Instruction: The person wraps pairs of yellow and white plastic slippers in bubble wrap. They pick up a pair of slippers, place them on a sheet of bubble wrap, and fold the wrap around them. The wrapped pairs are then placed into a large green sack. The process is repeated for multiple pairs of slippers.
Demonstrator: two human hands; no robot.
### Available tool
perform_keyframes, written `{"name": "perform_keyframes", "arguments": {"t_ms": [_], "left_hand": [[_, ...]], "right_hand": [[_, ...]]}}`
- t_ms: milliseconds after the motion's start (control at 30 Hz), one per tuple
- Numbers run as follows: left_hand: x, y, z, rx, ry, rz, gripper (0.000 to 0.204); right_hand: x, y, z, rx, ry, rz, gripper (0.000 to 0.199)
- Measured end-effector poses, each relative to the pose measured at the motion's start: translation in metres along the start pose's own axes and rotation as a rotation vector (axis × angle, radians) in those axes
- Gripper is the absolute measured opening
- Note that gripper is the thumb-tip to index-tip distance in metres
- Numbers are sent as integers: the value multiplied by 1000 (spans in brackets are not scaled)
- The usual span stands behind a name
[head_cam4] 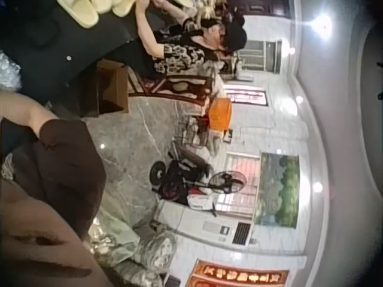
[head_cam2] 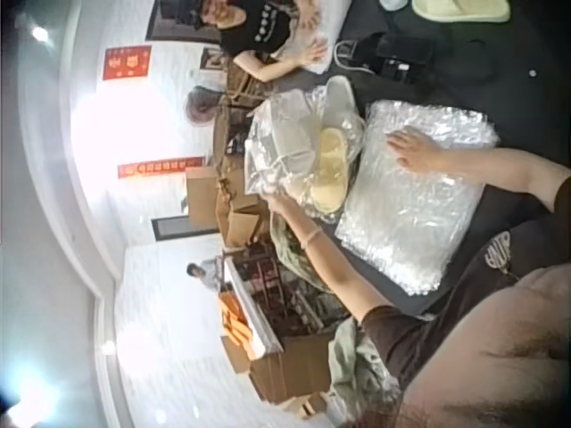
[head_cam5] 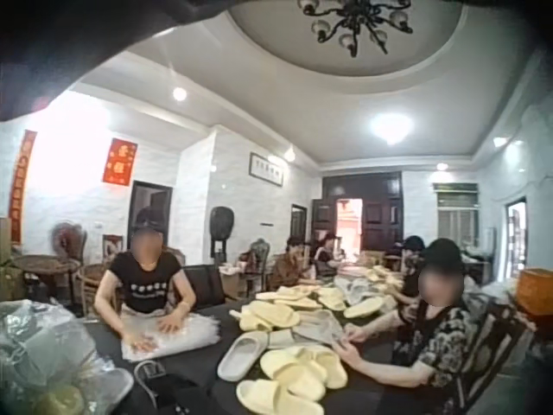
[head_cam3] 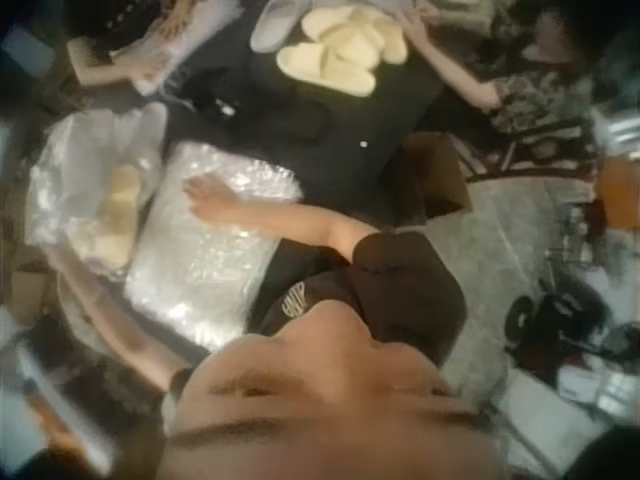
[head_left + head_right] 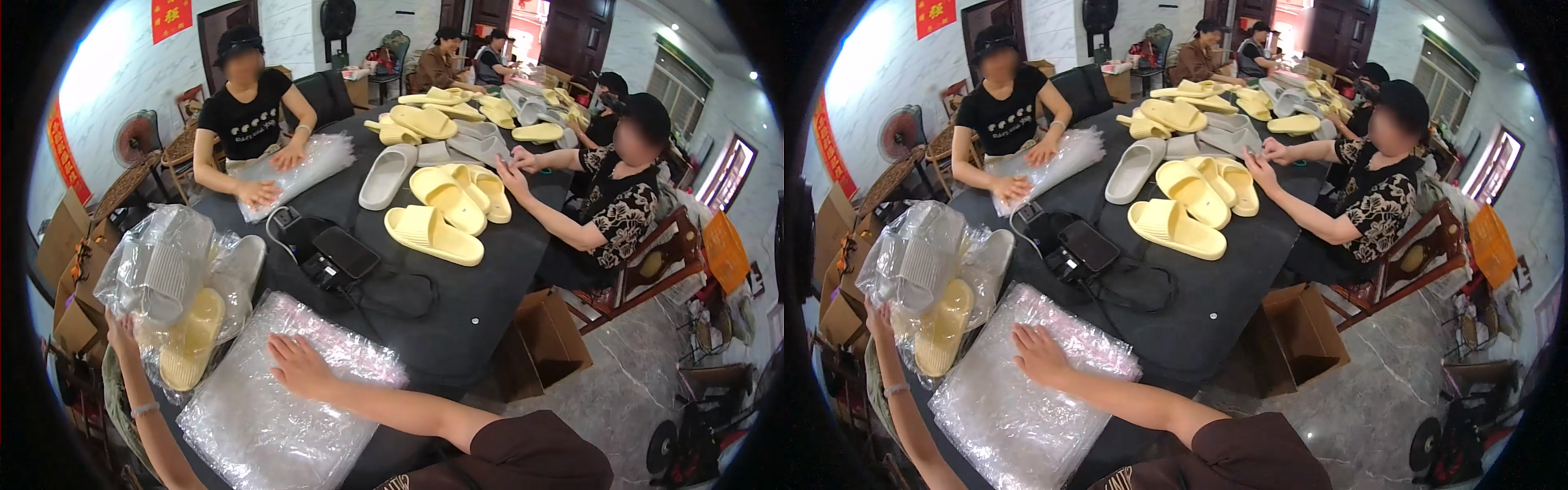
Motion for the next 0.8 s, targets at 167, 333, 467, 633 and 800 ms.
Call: {"name": "perform_keyframes", "arguments": {"t_ms": [167, 333, 467, 633, 800], "left_hand": [[-81, 34, -87, -245, -674, 683, 58], [-60, -19, -221, 24, -897, 821, 49], [-8, -60, -266, 401, -958, 1320, 53], [34, -55, -249, 403, -981, 1542, 63], [26, -64, -268, 315, -1021, 1683, 67]], "right_hand": [[27, 2, 2, 10, 45, 32, 55], [27, 7, 2, -11, 53, 58, 54], [27, 6, 4, -8, 66, 63, 54], [22, -10, 6, 99, 54, 105, 56], [28, -1, 8, 88, 68, 151, 56]]}}
Point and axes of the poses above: each hand's wrist, its own z-axis towards the middle knuckle, its own y-axis out of the back of the hand, x = y × z, the point moved 8 cm from there along z, towards the middle knuckle, and after that the axes turned 2 degrees about y, right-handed, at the moved point
